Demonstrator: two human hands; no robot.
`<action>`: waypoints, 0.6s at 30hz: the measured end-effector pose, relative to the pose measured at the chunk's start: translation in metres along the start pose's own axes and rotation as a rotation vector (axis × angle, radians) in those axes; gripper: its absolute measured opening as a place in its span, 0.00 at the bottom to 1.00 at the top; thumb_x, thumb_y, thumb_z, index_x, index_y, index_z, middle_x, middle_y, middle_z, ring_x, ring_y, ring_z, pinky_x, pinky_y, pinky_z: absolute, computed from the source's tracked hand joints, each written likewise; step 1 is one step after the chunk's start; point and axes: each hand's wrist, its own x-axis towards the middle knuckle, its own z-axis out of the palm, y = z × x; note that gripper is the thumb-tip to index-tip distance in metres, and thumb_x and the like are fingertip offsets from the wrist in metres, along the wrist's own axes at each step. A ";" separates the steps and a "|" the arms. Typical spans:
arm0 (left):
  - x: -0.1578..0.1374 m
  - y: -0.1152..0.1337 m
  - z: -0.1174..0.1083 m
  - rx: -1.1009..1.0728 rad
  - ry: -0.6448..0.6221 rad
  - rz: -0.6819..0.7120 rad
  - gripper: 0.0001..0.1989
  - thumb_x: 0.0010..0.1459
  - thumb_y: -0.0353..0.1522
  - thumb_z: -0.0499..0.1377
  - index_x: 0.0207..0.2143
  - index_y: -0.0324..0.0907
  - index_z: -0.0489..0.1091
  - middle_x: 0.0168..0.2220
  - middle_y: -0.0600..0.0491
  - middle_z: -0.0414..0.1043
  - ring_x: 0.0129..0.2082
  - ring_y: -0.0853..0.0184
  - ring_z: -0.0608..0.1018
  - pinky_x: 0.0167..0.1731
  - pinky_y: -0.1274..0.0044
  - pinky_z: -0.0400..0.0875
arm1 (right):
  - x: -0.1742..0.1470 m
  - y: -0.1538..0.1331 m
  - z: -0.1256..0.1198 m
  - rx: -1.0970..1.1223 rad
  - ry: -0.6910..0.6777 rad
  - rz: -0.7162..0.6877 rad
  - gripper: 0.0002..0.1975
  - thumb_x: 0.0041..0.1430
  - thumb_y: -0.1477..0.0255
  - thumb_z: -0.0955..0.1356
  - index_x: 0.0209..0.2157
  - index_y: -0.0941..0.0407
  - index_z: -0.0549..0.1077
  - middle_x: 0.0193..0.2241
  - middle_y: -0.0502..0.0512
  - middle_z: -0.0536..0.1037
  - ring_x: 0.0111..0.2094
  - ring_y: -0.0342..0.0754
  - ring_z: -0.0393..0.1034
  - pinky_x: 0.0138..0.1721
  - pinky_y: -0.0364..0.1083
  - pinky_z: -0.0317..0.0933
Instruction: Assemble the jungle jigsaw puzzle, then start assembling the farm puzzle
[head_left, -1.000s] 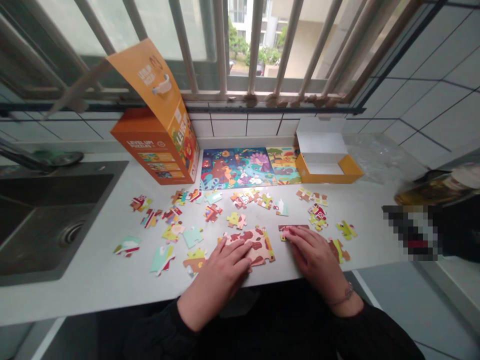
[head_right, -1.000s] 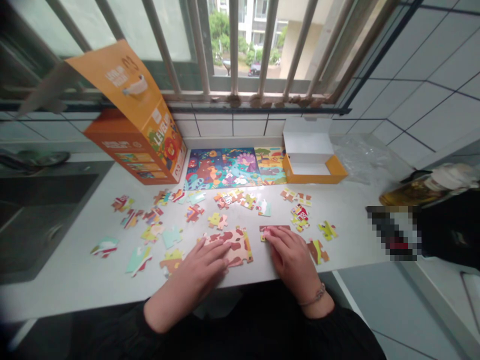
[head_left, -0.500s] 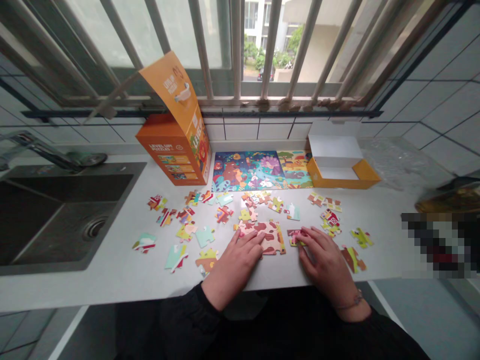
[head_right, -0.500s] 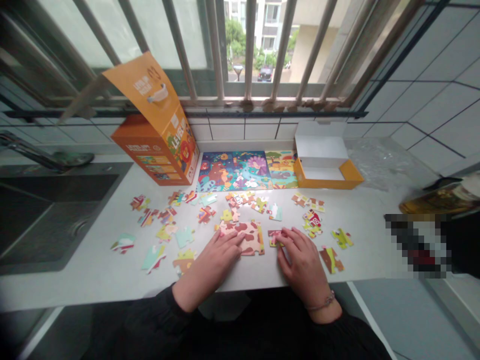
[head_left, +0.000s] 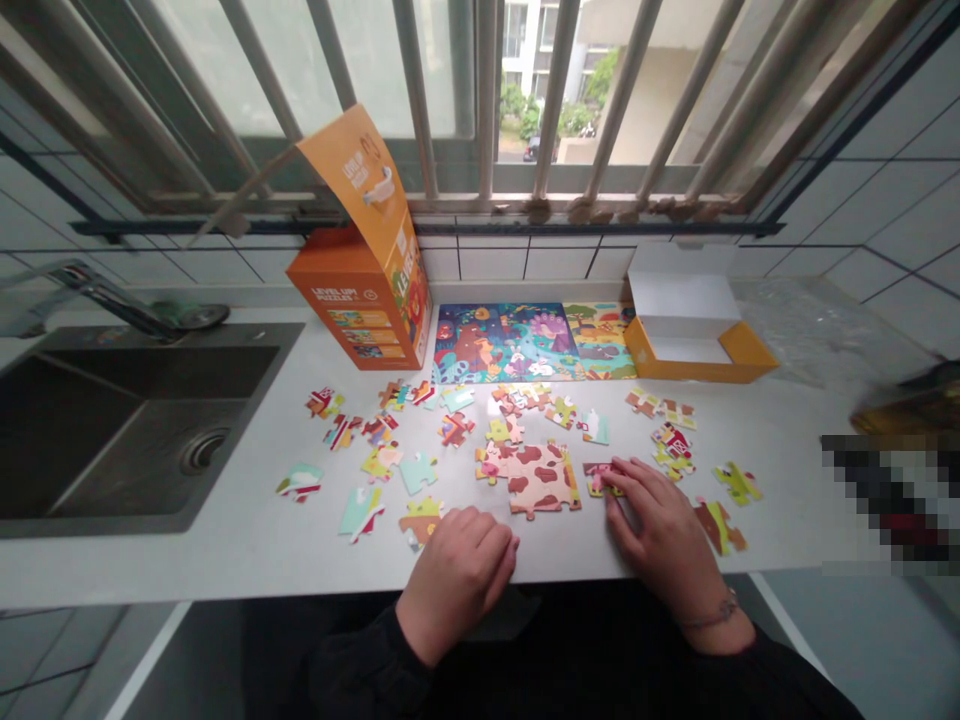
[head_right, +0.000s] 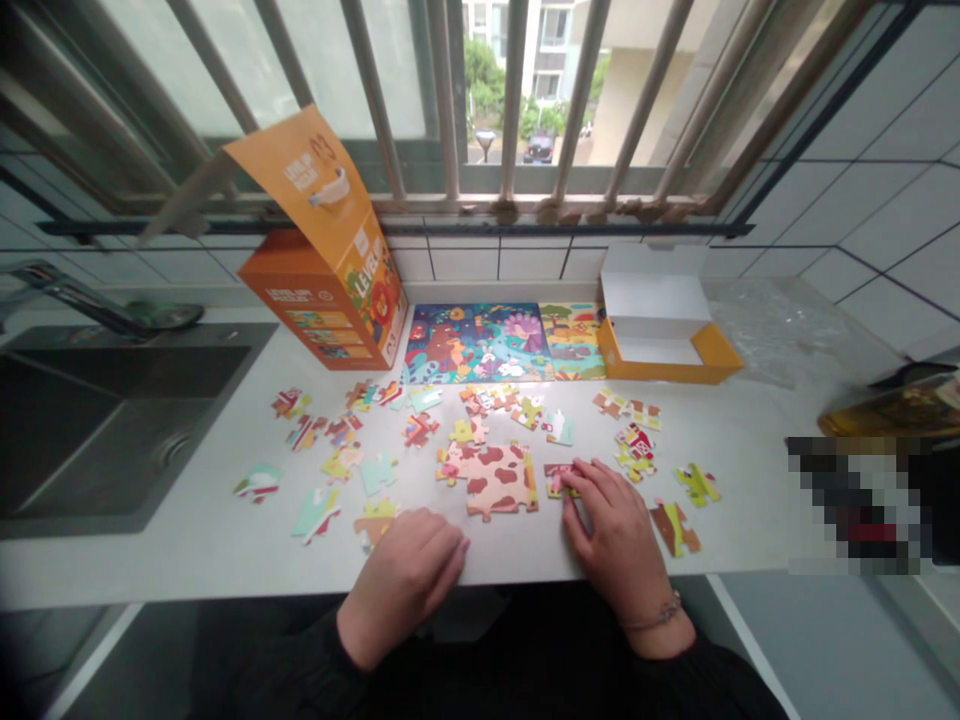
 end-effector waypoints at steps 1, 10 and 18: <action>0.000 0.000 0.001 0.015 -0.005 0.016 0.14 0.76 0.32 0.54 0.34 0.45 0.69 0.31 0.51 0.71 0.33 0.60 0.75 0.34 0.67 0.69 | 0.000 0.000 0.000 -0.002 0.003 0.001 0.16 0.72 0.68 0.68 0.58 0.51 0.78 0.60 0.62 0.80 0.64 0.65 0.72 0.66 0.68 0.67; 0.002 -0.002 0.006 0.026 0.002 0.038 0.14 0.76 0.32 0.54 0.33 0.45 0.68 0.30 0.52 0.70 0.31 0.60 0.74 0.33 0.66 0.68 | -0.003 0.004 0.004 -0.006 0.013 -0.014 0.16 0.72 0.67 0.68 0.58 0.52 0.78 0.60 0.63 0.81 0.64 0.63 0.73 0.66 0.66 0.67; -0.004 0.000 0.006 -0.061 0.082 -0.038 0.17 0.78 0.35 0.53 0.64 0.40 0.64 0.38 0.49 0.79 0.34 0.59 0.80 0.35 0.66 0.75 | -0.002 0.003 0.004 -0.010 0.020 -0.023 0.16 0.72 0.67 0.68 0.57 0.52 0.78 0.59 0.63 0.81 0.63 0.63 0.73 0.66 0.66 0.67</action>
